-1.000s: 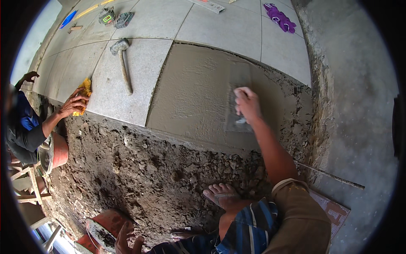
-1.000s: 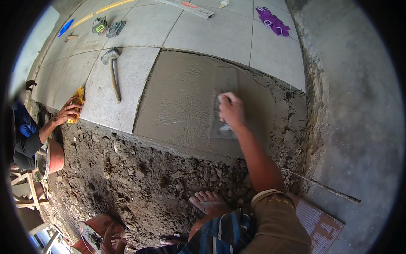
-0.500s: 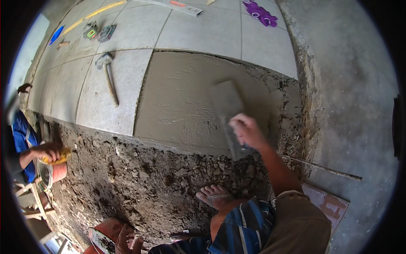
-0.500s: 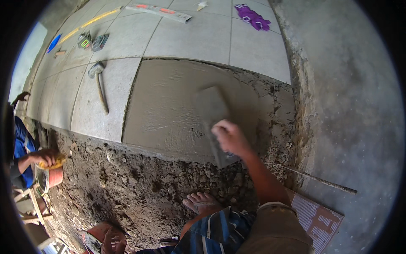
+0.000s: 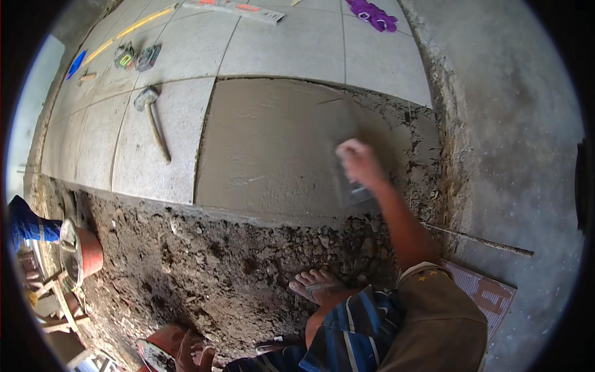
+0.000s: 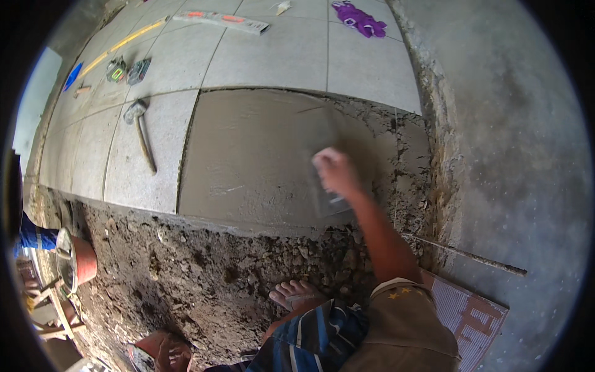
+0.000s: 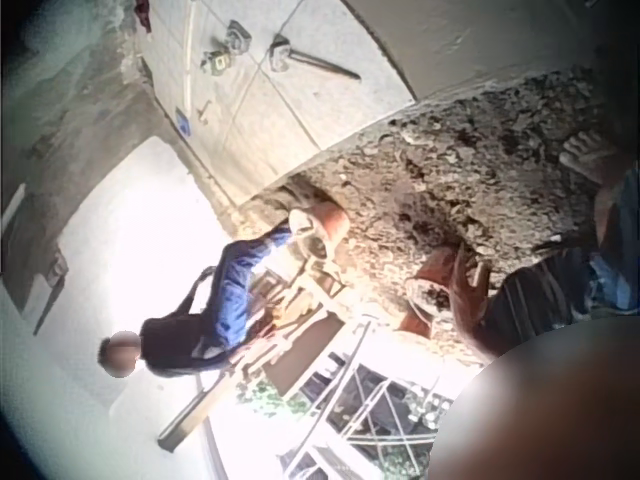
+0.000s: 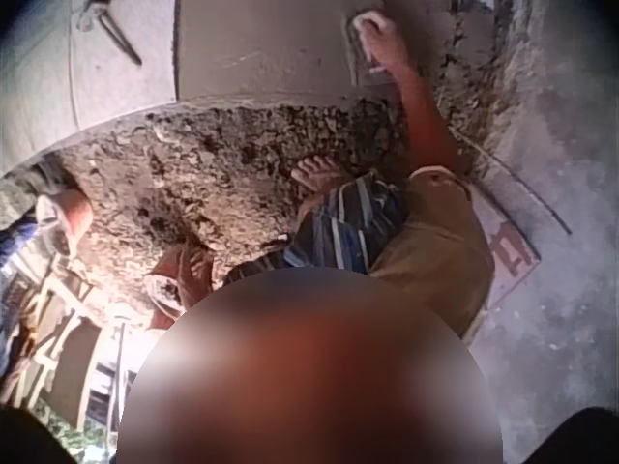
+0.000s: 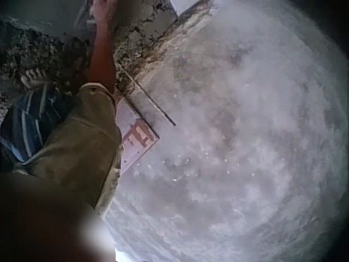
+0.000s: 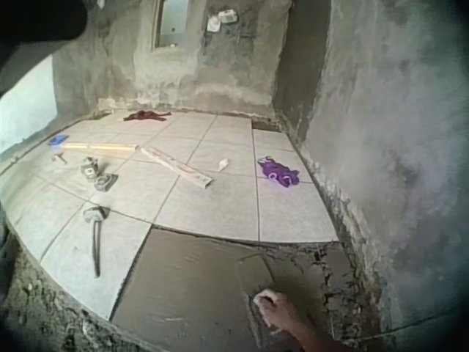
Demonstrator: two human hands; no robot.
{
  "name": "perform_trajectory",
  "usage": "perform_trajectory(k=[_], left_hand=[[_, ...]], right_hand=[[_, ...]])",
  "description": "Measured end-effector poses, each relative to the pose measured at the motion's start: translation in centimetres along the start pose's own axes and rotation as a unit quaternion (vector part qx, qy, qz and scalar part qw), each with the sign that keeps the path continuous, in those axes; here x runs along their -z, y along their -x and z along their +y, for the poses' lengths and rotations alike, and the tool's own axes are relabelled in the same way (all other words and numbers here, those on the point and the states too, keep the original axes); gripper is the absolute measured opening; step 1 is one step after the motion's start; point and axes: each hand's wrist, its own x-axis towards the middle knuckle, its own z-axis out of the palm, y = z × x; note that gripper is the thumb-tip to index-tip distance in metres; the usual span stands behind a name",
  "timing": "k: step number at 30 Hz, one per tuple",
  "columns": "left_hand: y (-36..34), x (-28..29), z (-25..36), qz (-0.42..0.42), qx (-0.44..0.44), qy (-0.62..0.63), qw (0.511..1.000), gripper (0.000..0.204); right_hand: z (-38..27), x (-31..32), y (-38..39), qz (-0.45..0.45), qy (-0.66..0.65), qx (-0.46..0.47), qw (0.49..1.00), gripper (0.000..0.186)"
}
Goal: The person is laying tiles on a floor using a trowel and a rubber mallet.
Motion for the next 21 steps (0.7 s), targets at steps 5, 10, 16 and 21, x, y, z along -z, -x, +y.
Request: perform_trajectory(k=[5, 10, 16, 21], left_hand=[[1.2, -0.1, 2.0, 0.041, 0.025, -0.027, 0.999, 0.061], [2.2, -2.1, 2.7, 0.089, -0.057, 0.057, 0.993, 0.061], [3.9, -2.6, 2.6, 0.053, -0.009, -0.07, 0.996, 0.059], [4.3, -2.1, 2.9, 0.06, 0.017, 0.022, 0.998, 0.058]], right_hand=[[3.6, 8.6, 1.7, 0.155, -0.074, -0.046, 0.984, 0.019], [4.3, 10.6, 2.0, 0.138, -0.181, -0.035, 0.973, 0.02], [1.8, 5.7, -2.7, 0.054, -0.268, -0.065, 0.96, 0.016], [-1.7, -2.0, -3.0, -0.057, -0.234, -0.062, 0.969, 0.018]])
